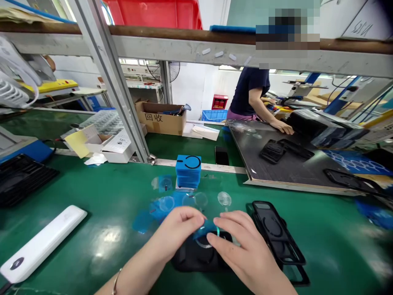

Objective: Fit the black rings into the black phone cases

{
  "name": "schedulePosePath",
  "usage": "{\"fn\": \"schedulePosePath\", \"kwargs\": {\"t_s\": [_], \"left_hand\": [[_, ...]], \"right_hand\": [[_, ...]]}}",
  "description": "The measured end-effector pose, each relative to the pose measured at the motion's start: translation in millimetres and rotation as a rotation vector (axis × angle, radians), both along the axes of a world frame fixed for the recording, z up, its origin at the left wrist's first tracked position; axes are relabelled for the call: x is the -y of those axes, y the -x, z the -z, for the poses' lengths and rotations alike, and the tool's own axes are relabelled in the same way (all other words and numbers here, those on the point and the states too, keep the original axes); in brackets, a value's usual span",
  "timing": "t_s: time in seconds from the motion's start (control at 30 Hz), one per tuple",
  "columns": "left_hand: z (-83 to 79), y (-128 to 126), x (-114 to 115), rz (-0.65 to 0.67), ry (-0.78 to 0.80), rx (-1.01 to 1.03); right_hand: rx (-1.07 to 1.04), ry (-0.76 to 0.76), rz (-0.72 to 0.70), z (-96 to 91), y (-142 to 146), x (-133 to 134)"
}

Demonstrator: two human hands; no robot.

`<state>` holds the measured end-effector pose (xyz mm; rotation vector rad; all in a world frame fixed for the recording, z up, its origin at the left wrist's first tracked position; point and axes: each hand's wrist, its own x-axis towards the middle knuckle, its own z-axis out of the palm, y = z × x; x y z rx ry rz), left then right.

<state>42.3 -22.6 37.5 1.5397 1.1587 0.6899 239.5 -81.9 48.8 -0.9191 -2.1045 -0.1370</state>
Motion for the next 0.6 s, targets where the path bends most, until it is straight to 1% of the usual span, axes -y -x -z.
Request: {"fn": "schedulePosePath", "kwargs": {"t_s": [0.07, 0.1, 0.17, 0.23, 0.27, 0.3, 0.37, 0.4, 0.43, 0.47, 0.5, 0.53, 0.6], "left_hand": [[10.9, 15, -20, -0.045, -0.214, -0.292], [17.1, 23, -30, -0.078, -0.269, -0.381], [28.7, 38, -44, -0.136, -0.33, -0.489], [36.0, 49, -44, -0.164, -0.387, -0.562], [37.3, 52, -38, -0.139, -0.412, -0.575], [37.2, 53, -30, -0.069, -0.436, -0.574], [34.7, 51, -7, 0.17, -0.473, -0.556], [33.5, 49, 4, 0.299, -0.483, -0.55], [33.2, 45, 15, 0.403, -0.484, -0.551], [34.2, 41, 24, 0.462, -0.477, -0.558], [36.6, 37, 32, 0.471, -0.464, -0.565], [40.2, 34, 38, 0.454, -0.454, -0.569], [49.6, 29, 45, 0.392, -0.449, -0.559]], "right_hand": [[-0.017, 0.08, -0.019, 5.7, -7, 3], [-0.045, 0.121, -0.02, 10.1, -12, 5], [-0.136, 0.206, 0.014, 21.5, -23, 9], [-0.242, 0.358, 0.109, 34.3, -32, 13], [-0.29, 0.475, 0.174, 40.6, -35, 15], [-0.335, 0.604, 0.237, 46.3, -37, 17], [-0.432, 0.848, 0.327, 55.7, -38, 20], [-0.49, 0.941, 0.35, 59.2, -37, 20], [-0.556, 1.009, 0.362, 61.8, -35, 21], [-0.624, 1.054, 0.369, 63.7, -33, 22], [-0.68, 1.089, 0.374, 64.9, -31, 22], [-0.716, 1.117, 0.379, 65.4, -28, 23], [-0.71, 1.165, 0.372, 64.5, -21, 23]]}}
